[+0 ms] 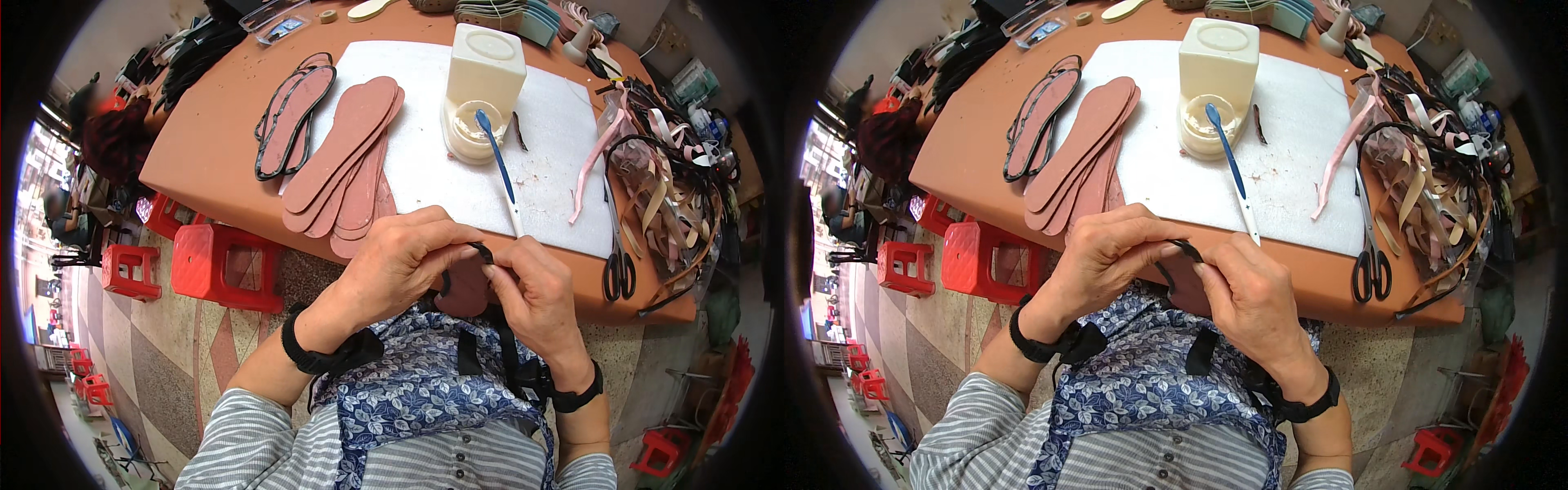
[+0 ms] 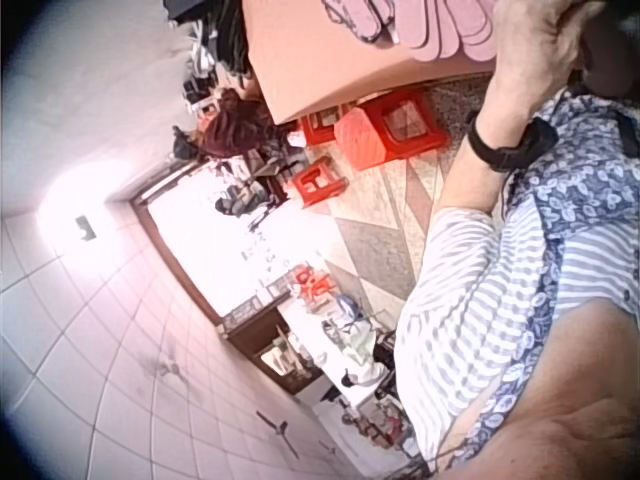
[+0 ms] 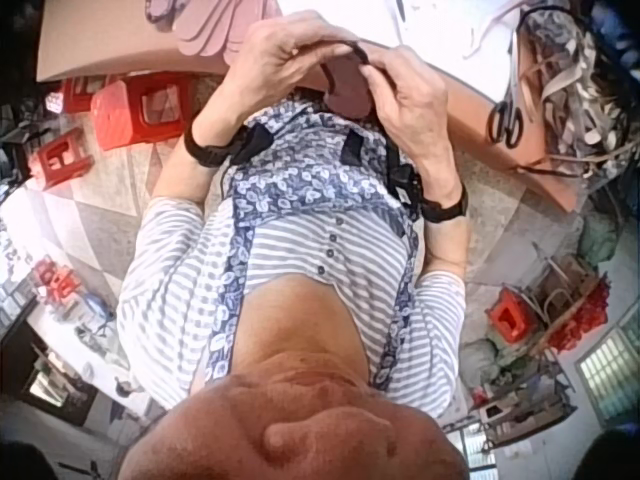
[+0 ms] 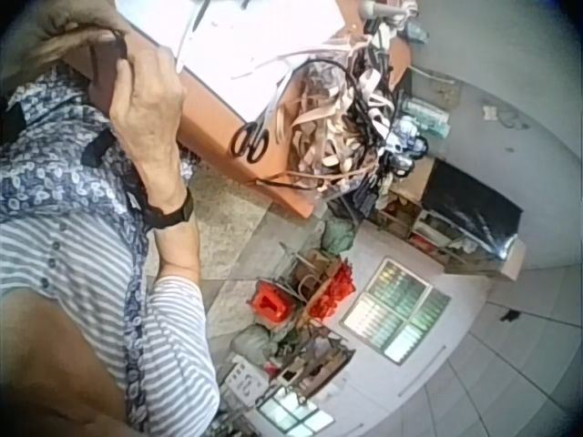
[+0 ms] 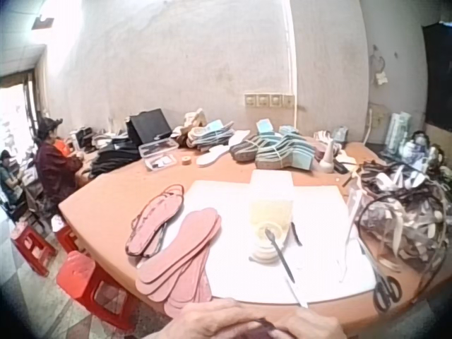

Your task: Assembling shoe insole components by applying adhesive and sticking a rim onto the insole.

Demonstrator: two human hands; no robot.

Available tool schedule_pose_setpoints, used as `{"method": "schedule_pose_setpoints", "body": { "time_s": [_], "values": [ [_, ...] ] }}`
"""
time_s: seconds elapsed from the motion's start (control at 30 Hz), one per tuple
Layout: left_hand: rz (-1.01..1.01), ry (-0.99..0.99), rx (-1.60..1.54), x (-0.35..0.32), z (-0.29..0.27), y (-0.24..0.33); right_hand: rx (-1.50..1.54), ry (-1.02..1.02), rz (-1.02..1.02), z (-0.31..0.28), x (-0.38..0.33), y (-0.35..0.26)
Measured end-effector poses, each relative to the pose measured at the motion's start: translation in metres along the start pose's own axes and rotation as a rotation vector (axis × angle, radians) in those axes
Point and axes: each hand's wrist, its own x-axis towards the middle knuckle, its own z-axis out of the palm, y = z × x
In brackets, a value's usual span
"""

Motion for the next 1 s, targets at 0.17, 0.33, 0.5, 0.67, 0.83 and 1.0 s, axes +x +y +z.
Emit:
{"method": "schedule_pose_setpoints", "body": {
  "time_s": [0.17,0.33,0.5,0.67,0.83,1.0],
  "values": [
    [-0.06,0.007,-0.044,-0.001,0.001,-0.002,0.028,0.021,0.001,0.001,0.001,0.002],
    [-0.099,0.071,-0.052,-0.003,0.002,-0.007,0.253,-0.023,0.157,0.003,-0.007,0.018],
    [-0.09,0.088,-0.058,-0.001,-0.001,-0.004,0.438,-0.116,0.357,0.0,-0.01,0.024],
    [-0.085,0.107,-0.043,-0.002,0.001,-0.008,0.612,-0.151,0.482,0.003,-0.014,0.036],
    [-0.088,0.113,-0.065,-0.001,0.001,-0.008,0.798,-0.133,0.526,0.004,-0.015,0.042],
    [-0.096,0.105,-0.05,-0.001,0.001,-0.008,0.918,-0.099,0.563,0.007,-0.015,0.045]
  ]
}}
